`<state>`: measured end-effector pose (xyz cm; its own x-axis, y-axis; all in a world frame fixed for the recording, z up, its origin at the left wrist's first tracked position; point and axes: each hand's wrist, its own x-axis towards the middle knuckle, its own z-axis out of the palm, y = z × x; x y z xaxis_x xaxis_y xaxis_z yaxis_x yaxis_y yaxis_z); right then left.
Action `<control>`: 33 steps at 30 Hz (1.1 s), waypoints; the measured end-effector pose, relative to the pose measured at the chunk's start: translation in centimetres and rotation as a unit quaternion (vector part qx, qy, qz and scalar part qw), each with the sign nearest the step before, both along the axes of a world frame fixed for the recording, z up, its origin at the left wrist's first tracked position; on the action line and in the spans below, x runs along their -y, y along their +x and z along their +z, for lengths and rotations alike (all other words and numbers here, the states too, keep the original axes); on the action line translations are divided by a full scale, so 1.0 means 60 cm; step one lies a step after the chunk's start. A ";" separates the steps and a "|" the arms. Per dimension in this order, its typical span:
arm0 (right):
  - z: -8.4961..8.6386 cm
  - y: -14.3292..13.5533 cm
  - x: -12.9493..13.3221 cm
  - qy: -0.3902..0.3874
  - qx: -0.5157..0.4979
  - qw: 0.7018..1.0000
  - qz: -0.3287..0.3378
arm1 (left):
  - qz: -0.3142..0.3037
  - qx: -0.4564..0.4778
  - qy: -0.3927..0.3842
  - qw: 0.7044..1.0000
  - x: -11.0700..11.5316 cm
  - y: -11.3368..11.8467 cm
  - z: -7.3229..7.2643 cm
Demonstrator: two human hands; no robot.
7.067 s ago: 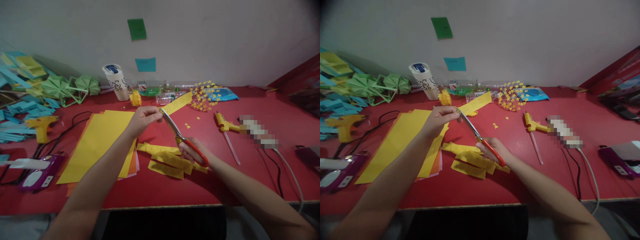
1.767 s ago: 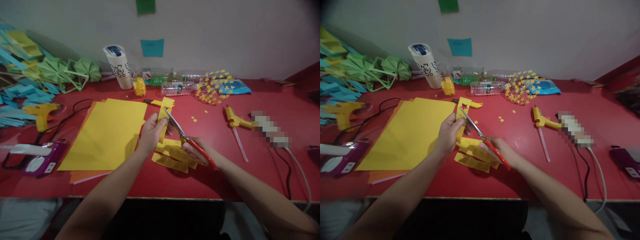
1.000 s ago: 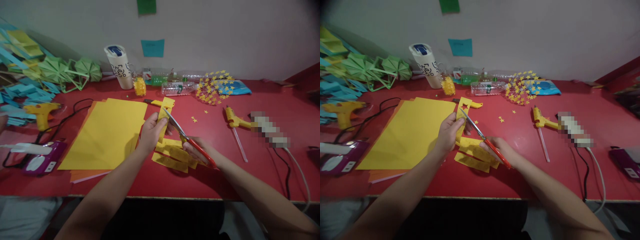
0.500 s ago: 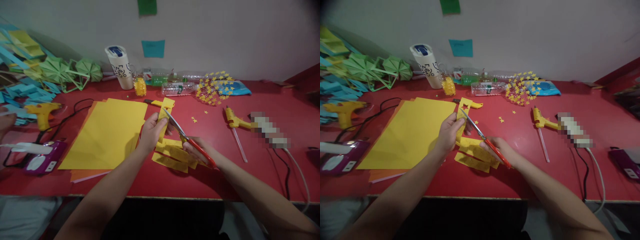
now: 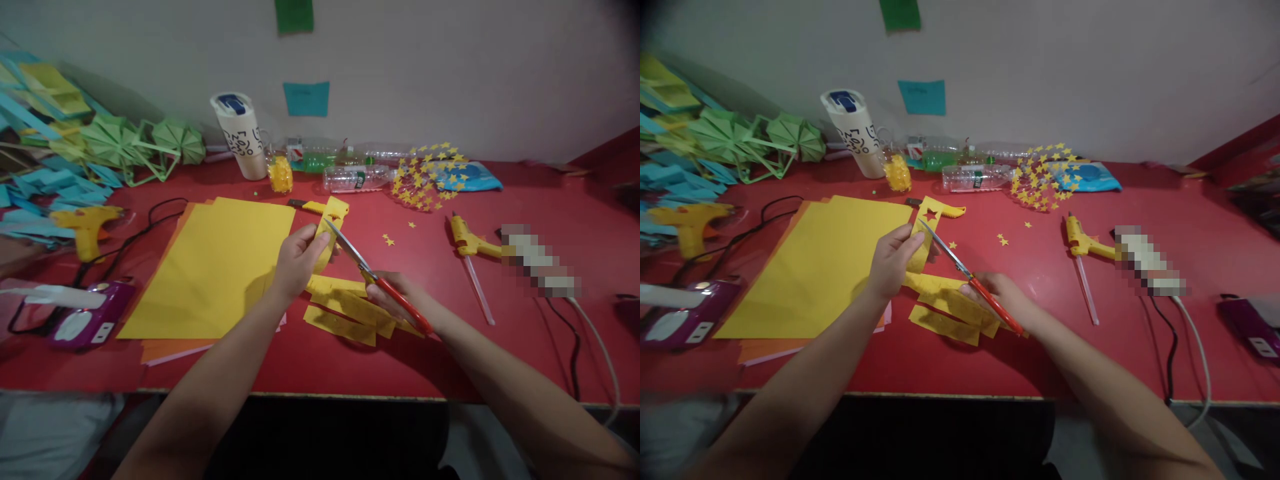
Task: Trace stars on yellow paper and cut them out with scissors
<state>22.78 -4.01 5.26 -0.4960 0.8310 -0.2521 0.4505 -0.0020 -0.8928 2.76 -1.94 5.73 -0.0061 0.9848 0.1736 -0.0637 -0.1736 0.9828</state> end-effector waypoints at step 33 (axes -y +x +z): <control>-0.009 -0.012 0.012 -0.091 -0.030 0.995 -0.019 | 0.020 -0.028 -0.019 0.999 0.008 0.008 0.000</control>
<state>22.05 -4.72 4.69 -0.4840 0.7930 -0.3701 0.3925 -0.1813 -0.9017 3.23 -2.43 5.74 -0.0366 0.9899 0.1372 -0.0024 -0.1374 0.9905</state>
